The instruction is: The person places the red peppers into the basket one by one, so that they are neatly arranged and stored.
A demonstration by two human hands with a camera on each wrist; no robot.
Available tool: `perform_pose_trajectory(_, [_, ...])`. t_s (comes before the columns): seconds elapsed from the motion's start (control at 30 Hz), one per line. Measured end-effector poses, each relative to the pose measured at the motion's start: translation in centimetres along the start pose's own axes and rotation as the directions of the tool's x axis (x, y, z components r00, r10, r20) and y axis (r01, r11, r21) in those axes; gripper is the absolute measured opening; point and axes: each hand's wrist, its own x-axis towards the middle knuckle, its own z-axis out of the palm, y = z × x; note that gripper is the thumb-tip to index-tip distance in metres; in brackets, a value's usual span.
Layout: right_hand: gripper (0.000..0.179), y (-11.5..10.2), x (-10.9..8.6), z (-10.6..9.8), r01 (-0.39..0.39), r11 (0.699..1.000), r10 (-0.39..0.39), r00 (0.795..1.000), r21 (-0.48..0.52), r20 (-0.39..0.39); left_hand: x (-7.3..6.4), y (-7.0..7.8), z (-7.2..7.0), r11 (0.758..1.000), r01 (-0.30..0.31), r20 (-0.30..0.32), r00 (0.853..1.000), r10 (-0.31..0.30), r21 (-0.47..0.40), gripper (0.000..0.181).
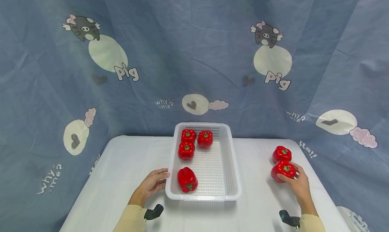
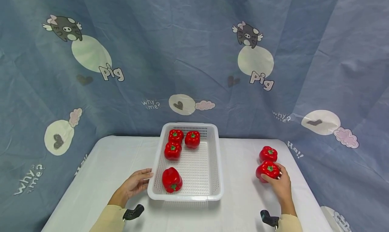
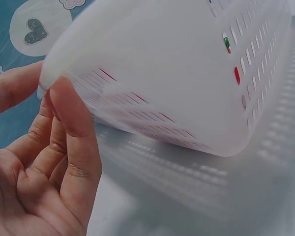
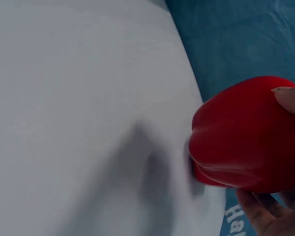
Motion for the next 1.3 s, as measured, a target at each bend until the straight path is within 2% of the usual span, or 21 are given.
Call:
perform_pose_trajectory(0.3, [0.092,-3.7,-1.1,0.4,0.082,0.996,-0.078,0.990,-0.027,0.115,0.1,-0.1,0.1,1.000,0.003,-0.030,1.000,-0.003,0.003,0.046])
perform_pose_trajectory(0.53, [0.088,-6.1,-1.5,1.3,0.176,0.984,-0.175,0.973,0.008,0.152,0.2,-0.2,0.1,1.000,0.001,-0.045,0.999,-0.002,-0.013,0.044])
perform_pose_trajectory(0.83, [0.087,-9.1,-1.8,2.6,0.255,0.966,-0.258,0.948,0.039,0.189,0.3,-0.2,0.0,0.999,0.006,-0.027,1.000,-0.008,-0.044,0.037])
perform_pose_trajectory(1.3, [0.083,-11.3,-0.9,5.2,0.340,0.938,-0.345,0.896,0.066,0.282,0.4,-0.4,-0.2,0.999,0.004,-0.005,1.000,-0.004,-0.054,0.039])
